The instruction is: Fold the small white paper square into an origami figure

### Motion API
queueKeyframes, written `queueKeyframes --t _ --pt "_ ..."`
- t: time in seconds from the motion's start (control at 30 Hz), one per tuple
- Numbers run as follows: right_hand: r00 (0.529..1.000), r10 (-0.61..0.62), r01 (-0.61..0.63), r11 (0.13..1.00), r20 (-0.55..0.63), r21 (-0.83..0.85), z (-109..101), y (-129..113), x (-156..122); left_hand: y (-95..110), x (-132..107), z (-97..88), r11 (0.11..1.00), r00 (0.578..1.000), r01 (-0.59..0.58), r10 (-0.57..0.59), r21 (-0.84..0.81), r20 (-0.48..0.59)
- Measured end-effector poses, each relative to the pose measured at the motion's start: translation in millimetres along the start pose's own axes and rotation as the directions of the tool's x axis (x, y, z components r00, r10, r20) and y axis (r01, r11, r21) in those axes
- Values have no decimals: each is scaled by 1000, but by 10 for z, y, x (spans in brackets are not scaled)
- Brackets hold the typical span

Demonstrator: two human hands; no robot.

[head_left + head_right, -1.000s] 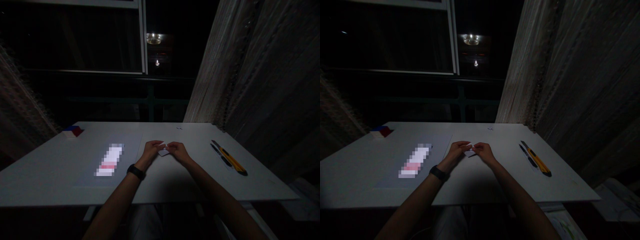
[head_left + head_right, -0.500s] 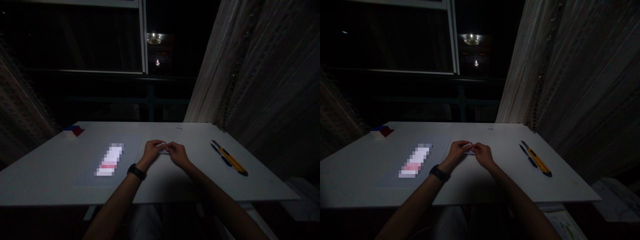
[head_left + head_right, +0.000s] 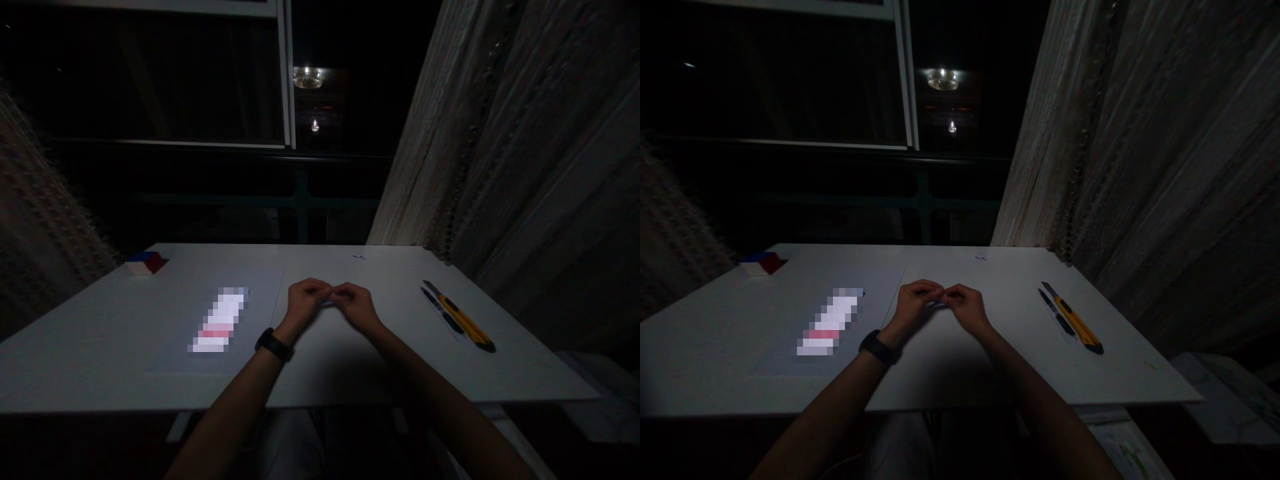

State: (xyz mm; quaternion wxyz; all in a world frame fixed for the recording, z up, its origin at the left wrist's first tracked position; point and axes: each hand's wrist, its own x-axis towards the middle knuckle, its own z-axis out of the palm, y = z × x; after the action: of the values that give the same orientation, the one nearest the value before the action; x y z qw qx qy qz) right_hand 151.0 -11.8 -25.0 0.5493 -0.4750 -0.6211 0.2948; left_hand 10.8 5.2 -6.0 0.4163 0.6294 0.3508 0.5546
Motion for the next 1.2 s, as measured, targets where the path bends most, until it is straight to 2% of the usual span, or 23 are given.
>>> queueKeyframes --t 0.13,0.27,0.43,1.07,1.2 --pt "999 43 -42 998 -29 43 -7 41 34 -44 22 6 993 993 108 -106 51 -44" --pt "994 95 -90 993 -59 78 -24 64 51 -131 46 3 981 984 175 -172 86 -36" --pt "981 190 -183 966 -22 181 -22 50 58 -179 62 -22 961 970 242 -240 134 -34" --pt "950 299 -313 899 94 304 -6 18 31 -90 22 -5 915 923 383 -386 -124 7" --pt "942 315 -334 904 113 268 -12 55 31 -66 20 2 898 910 411 -415 -158 4"
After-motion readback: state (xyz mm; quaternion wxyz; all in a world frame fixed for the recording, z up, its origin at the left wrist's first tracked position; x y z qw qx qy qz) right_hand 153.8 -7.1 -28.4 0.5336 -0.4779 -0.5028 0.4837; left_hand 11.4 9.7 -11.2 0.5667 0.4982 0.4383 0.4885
